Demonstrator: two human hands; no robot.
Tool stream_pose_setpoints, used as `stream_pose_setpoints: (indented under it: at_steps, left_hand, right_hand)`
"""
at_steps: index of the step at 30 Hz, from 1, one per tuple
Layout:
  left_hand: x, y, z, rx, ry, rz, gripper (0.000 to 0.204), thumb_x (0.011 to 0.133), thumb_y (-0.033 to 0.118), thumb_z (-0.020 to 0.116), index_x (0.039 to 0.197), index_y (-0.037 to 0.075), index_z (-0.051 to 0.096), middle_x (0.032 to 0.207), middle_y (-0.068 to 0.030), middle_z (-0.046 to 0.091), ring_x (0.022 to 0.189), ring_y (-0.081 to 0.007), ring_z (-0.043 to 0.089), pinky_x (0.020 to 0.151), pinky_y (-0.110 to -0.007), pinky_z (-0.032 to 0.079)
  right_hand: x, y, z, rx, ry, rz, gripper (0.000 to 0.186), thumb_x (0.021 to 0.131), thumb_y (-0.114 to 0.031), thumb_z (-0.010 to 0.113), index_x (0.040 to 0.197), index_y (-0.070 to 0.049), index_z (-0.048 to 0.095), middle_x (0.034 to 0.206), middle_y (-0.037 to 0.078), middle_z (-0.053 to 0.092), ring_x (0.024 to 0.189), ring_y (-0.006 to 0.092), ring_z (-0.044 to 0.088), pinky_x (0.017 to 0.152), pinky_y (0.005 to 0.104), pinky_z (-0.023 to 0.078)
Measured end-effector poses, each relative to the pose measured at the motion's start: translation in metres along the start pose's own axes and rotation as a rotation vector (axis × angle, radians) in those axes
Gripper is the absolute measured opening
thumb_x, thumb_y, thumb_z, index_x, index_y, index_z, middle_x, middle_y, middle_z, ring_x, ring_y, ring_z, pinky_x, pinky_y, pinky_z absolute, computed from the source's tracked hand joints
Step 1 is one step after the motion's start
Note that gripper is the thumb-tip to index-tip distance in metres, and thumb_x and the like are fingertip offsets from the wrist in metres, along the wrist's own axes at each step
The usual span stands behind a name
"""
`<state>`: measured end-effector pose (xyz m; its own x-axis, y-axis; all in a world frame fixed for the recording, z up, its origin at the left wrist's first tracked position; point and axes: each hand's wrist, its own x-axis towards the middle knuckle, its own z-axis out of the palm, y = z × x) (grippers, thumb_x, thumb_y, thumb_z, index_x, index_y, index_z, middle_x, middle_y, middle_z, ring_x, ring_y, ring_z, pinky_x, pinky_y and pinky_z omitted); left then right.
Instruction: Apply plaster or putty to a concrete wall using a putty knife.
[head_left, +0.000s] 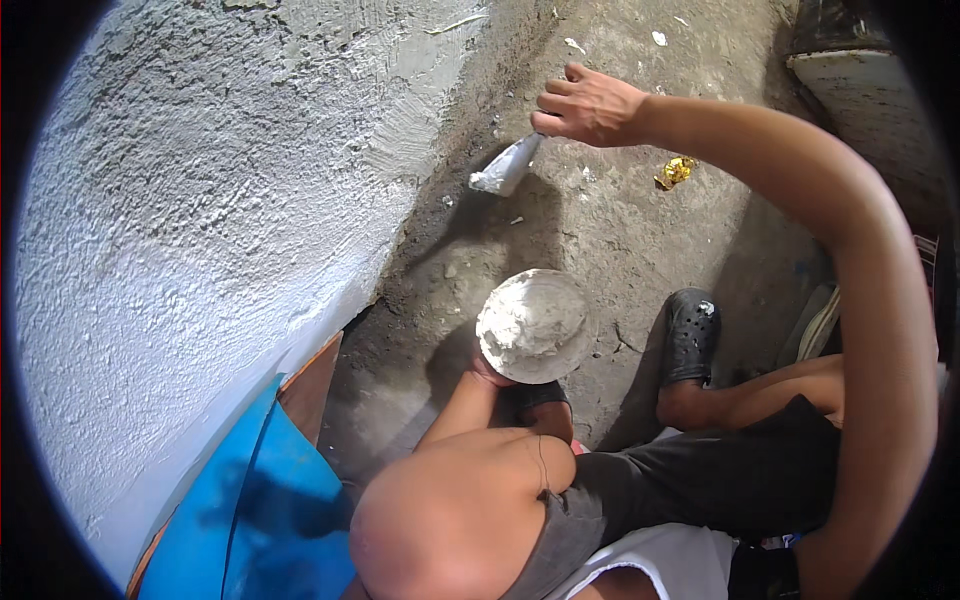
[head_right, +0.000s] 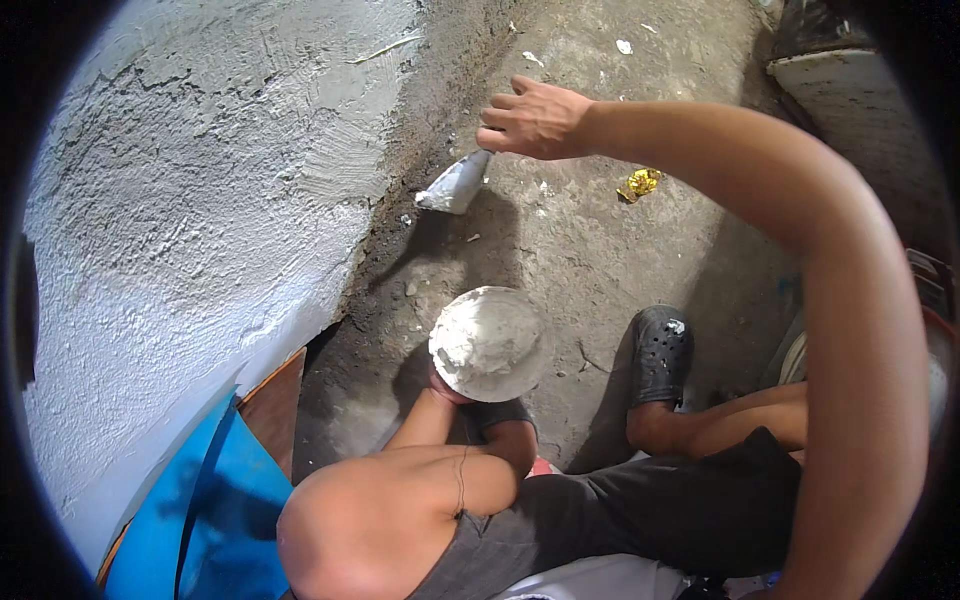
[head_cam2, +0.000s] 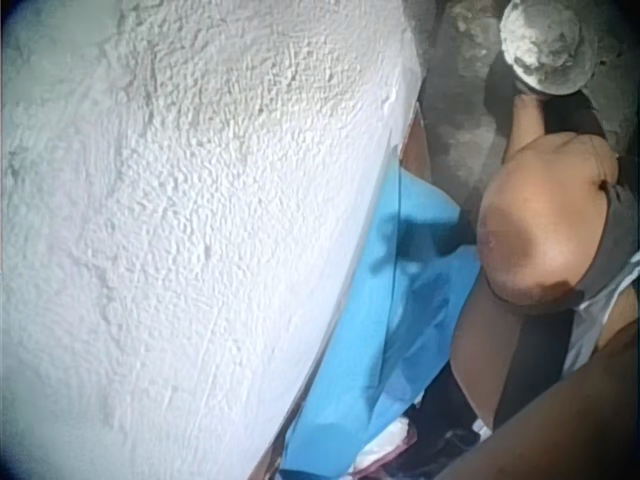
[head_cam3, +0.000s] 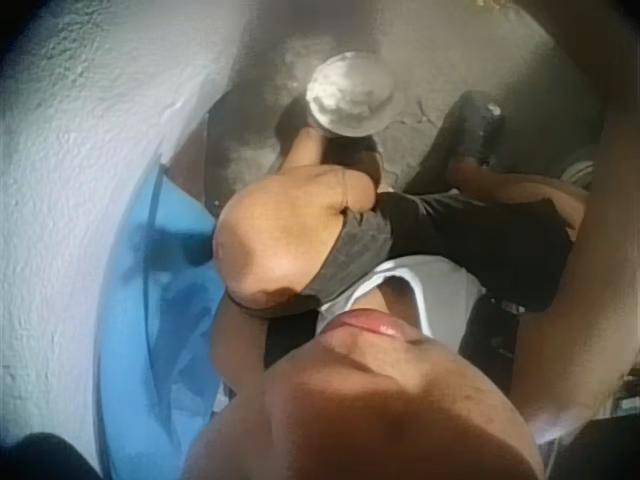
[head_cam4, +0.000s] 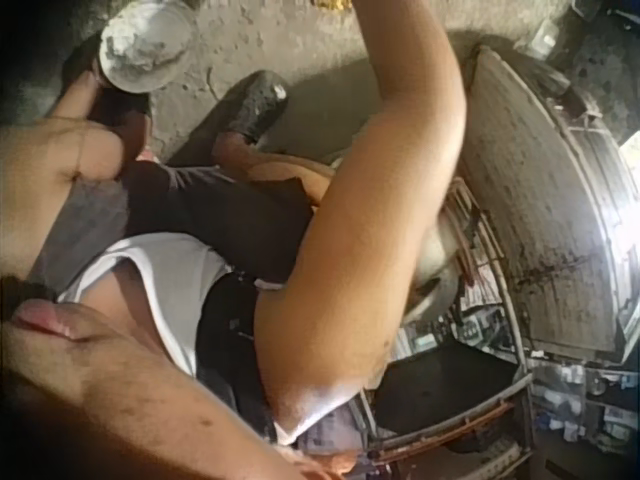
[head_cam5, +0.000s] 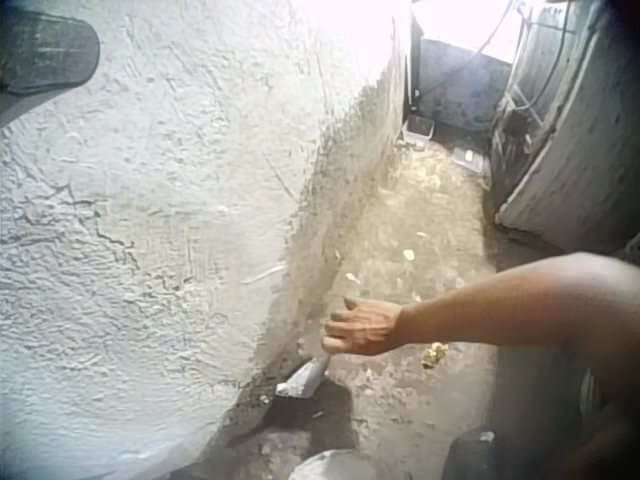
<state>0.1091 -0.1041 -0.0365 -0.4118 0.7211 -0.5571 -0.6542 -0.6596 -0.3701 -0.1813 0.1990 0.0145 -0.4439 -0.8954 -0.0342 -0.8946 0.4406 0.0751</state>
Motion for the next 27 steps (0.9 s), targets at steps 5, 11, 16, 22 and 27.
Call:
stream_pose_setpoints:
  at_steps: [5,11,16,22,27]
  left_hand:
    - [0.003,0.001,-0.002,0.104,0.055,-0.001,0.067,0.105,0.051,0.038,0.156,0.008,0.038,0.158,-0.0182,0.043,0.144,-0.0397,0.043,0.119,-0.058,0.035]
    - [-0.002,0.006,-0.009,-0.075,-0.009,0.022,0.066,0.105,0.051,0.036,0.156,0.008,0.039,0.158,-0.0180,0.042,0.143,-0.0401,0.043,0.119,-0.058,0.035]
    - [0.001,0.002,-0.008,-0.067,-0.019,0.004,0.067,0.106,0.052,0.032,0.157,0.010,0.038,0.158,-0.0172,0.043,0.143,-0.0394,0.044,0.119,-0.058,0.035]
    - [0.000,0.004,-0.003,-0.051,0.048,0.035,0.061,0.107,0.045,0.033,0.155,0.009,0.041,0.157,-0.0168,0.045,0.143,-0.0371,0.045,0.118,-0.056,0.037]
    - [0.001,0.006,-0.001,-0.014,-0.139,-0.001,0.062,0.106,0.045,0.033,0.155,0.008,0.041,0.156,-0.0172,0.046,0.142,-0.0367,0.046,0.118,-0.056,0.038]
  right_hand:
    - [0.019,-0.004,0.023,-0.024,0.152,0.164,0.011,0.103,-0.022,0.049,0.112,-0.016,0.045,0.096,0.003,0.054,0.099,0.0197,0.059,0.087,0.0419,0.045]
    - [0.037,0.007,0.032,-0.045,0.120,0.186,0.012,0.105,-0.022,0.046,0.114,-0.015,0.046,0.099,0.003,0.055,0.099,0.0202,0.059,0.085,0.0420,0.044]
    - [0.035,0.030,0.043,-0.076,0.083,0.250,0.013,0.108,-0.024,0.041,0.113,-0.014,0.048,0.100,0.005,0.057,0.100,0.0231,0.060,0.085,0.0420,0.046]
    - [0.014,0.030,0.043,-0.102,0.128,0.308,0.013,0.103,-0.025,0.049,0.111,-0.015,0.053,0.097,0.003,0.055,0.099,0.0200,0.057,0.088,0.0405,0.044]
    - [0.003,0.023,0.031,-0.091,0.197,0.237,0.016,0.101,-0.028,0.053,0.110,-0.014,0.052,0.097,0.003,0.054,0.100,0.0197,0.057,0.088,0.0401,0.043]
